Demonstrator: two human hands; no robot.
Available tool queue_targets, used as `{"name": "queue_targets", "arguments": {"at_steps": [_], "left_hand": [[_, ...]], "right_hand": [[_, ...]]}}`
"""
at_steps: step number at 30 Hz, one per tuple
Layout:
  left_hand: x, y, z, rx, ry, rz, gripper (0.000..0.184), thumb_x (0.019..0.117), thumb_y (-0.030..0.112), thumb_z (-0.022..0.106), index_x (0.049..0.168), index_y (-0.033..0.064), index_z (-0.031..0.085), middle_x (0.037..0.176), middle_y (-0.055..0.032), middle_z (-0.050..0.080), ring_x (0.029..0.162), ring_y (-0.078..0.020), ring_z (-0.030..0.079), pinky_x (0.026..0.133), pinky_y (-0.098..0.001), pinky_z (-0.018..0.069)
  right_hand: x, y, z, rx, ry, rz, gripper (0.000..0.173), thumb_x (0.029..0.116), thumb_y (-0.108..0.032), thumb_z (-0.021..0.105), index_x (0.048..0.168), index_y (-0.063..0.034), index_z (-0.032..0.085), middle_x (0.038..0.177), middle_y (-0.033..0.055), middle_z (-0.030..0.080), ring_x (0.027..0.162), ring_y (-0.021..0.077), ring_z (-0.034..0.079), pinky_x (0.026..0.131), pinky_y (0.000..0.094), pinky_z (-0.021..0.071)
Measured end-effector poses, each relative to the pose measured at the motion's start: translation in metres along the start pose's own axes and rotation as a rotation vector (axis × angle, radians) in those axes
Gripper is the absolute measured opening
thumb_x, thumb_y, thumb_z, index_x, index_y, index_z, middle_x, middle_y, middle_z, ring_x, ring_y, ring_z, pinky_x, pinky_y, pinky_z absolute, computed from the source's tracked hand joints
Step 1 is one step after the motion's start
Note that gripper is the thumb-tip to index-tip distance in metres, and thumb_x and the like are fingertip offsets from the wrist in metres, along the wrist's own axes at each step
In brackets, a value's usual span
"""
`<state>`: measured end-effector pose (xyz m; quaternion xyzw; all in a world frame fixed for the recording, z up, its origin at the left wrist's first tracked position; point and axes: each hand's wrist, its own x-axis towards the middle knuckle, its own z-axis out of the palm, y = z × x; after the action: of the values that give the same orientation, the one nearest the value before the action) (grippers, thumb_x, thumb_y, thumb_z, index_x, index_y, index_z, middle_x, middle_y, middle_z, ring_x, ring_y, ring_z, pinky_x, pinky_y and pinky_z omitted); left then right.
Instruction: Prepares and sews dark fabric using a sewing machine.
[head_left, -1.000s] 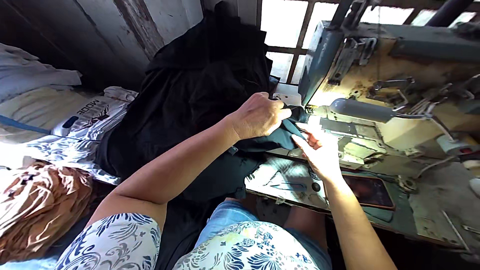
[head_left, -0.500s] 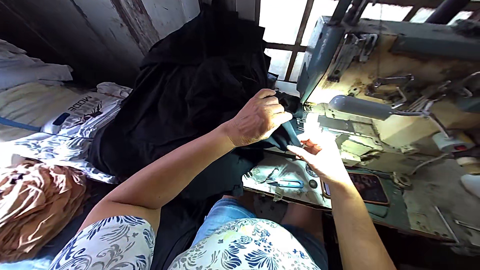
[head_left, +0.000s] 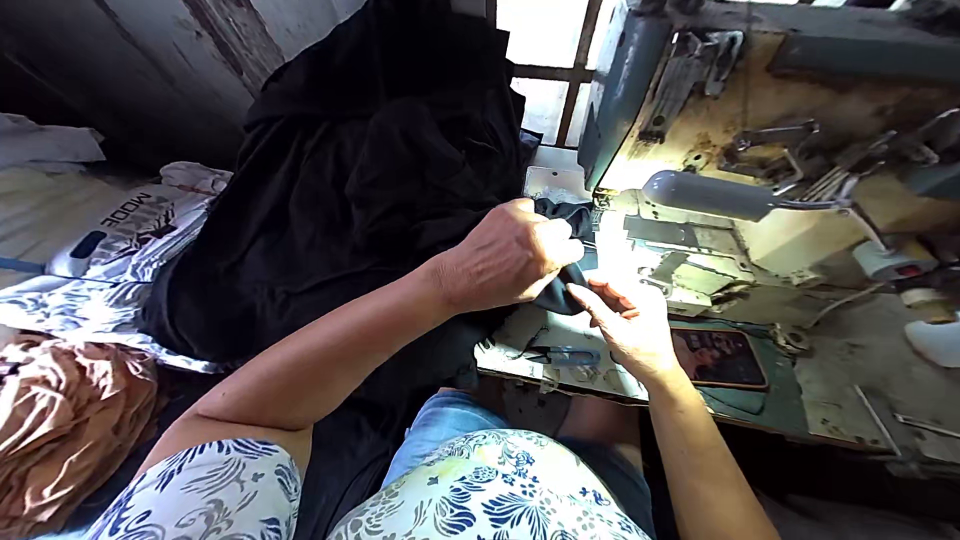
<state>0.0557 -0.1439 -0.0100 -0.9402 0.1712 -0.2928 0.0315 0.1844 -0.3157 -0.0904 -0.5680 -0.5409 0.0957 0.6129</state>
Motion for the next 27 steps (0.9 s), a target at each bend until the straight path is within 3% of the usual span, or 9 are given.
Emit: {"name": "queue_targets", "arguments": {"at_steps": [4, 7, 10, 13, 15, 17, 19, 22, 27], "left_hand": [[0.001, 0.0, 0.004, -0.095, 0.035, -0.041, 0.025, 0.0912, 0.006, 0.051, 0.096, 0.0038, 0.076, 0.082, -0.0089, 0.072, 0.079, -0.0231, 0.068, 0.075, -0.0404, 0.0481], [0.001, 0.014, -0.001, -0.155, -0.003, -0.06, 0.021, 0.0882, 0.01, 0.054, 0.09, 0.0061, 0.075, 0.072, -0.0032, 0.066, 0.068, -0.0173, 0.063, 0.064, -0.0364, 0.0468], [-0.001, 0.019, -0.005, -0.269, -0.075, 0.052, 0.024, 0.0898, 0.022, 0.057, 0.092, 0.0088, 0.077, 0.07, 0.0006, 0.065, 0.065, -0.0118, 0.059, 0.059, -0.0304, 0.0428], [-0.005, 0.003, 0.007, -0.117, -0.202, 0.101, 0.049, 0.0857, 0.054, 0.062, 0.106, 0.0107, 0.075, 0.097, -0.0076, 0.07, 0.102, -0.0263, 0.064, 0.099, -0.0503, 0.0429], [-0.012, -0.013, 0.019, 0.006, -0.253, 0.027, 0.06, 0.0715, 0.045, 0.078, 0.115, 0.0041, 0.073, 0.125, -0.0232, 0.068, 0.133, -0.0438, 0.055, 0.115, -0.0725, 0.027], [-0.017, -0.019, 0.027, 0.079, -0.264, -0.07, 0.064, 0.0581, 0.02, 0.089, 0.116, 0.0019, 0.07, 0.135, -0.0262, 0.062, 0.138, -0.0471, 0.049, 0.112, -0.0756, 0.028], [-0.021, -0.015, 0.032, 0.104, -0.21, -0.07, 0.052, 0.0662, 0.007, 0.08, 0.117, 0.0042, 0.069, 0.14, -0.0229, 0.06, 0.135, -0.0456, 0.052, 0.101, -0.0692, 0.043], [-0.025, -0.01, 0.039, 0.105, -0.187, -0.011, 0.045, 0.0878, 0.002, 0.058, 0.13, 0.0126, 0.069, 0.146, -0.0131, 0.06, 0.135, -0.0407, 0.054, 0.094, -0.0602, 0.0474], [-0.014, -0.016, 0.038, 0.067, -0.161, -0.039, 0.029, 0.0914, 0.003, 0.053, 0.111, 0.0042, 0.074, 0.116, -0.0139, 0.074, 0.123, -0.0372, 0.064, 0.102, -0.0596, 0.0483]], "right_hand": [[-0.003, 0.003, 0.001, 0.002, 0.018, -0.012, 0.015, 0.0971, -0.008, 0.064, 0.107, 0.0009, 0.071, 0.085, -0.0025, 0.073, 0.07, -0.0043, 0.064, 0.065, 0.0132, 0.054], [-0.01, 0.008, 0.0, -0.08, 0.014, -0.168, 0.018, 0.0982, -0.01, 0.065, 0.101, 0.0049, 0.075, 0.089, 0.005, 0.074, 0.078, -0.0023, 0.065, 0.072, 0.0137, 0.0543], [-0.024, 0.006, 0.0, -0.137, -0.002, -0.316, 0.016, 0.0999, -0.015, 0.066, 0.098, -0.0009, 0.074, 0.1, 0.0077, 0.075, 0.103, 0.0046, 0.068, 0.095, 0.02, 0.0537], [-0.032, 0.007, -0.002, -0.186, -0.011, -0.391, 0.013, 0.1, -0.014, 0.066, 0.098, -0.0035, 0.074, 0.106, 0.0108, 0.074, 0.112, 0.0139, 0.068, 0.101, 0.0267, 0.0534], [-0.036, 0.01, -0.004, -0.225, -0.015, -0.402, 0.015, 0.1004, -0.014, 0.066, 0.094, -0.0026, 0.074, 0.107, 0.0132, 0.073, 0.112, 0.0164, 0.067, 0.1, 0.0272, 0.0542], [-0.042, 0.016, -0.005, -0.252, -0.01, -0.381, 0.016, 0.1003, -0.016, 0.066, 0.094, -0.003, 0.074, 0.107, 0.013, 0.073, 0.111, 0.0155, 0.068, 0.099, 0.0257, 0.0542], [-0.05, 0.026, -0.004, -0.238, 0.001, -0.346, 0.016, 0.0997, -0.015, 0.067, 0.095, -0.0026, 0.075, 0.109, 0.0132, 0.073, 0.112, 0.0145, 0.067, 0.101, 0.0247, 0.0532], [-0.052, 0.038, -0.005, -0.241, 0.039, -0.36, 0.014, 0.0989, -0.011, 0.066, 0.098, -0.0021, 0.076, 0.108, 0.0138, 0.075, 0.115, 0.0162, 0.069, 0.103, 0.0265, 0.0525], [-0.033, 0.044, -0.009, -0.277, 0.099, -0.383, 0.016, 0.098, -0.012, 0.067, 0.098, -0.0002, 0.077, 0.105, 0.0155, 0.077, 0.111, 0.0165, 0.071, 0.102, 0.0255, 0.0528]]}}
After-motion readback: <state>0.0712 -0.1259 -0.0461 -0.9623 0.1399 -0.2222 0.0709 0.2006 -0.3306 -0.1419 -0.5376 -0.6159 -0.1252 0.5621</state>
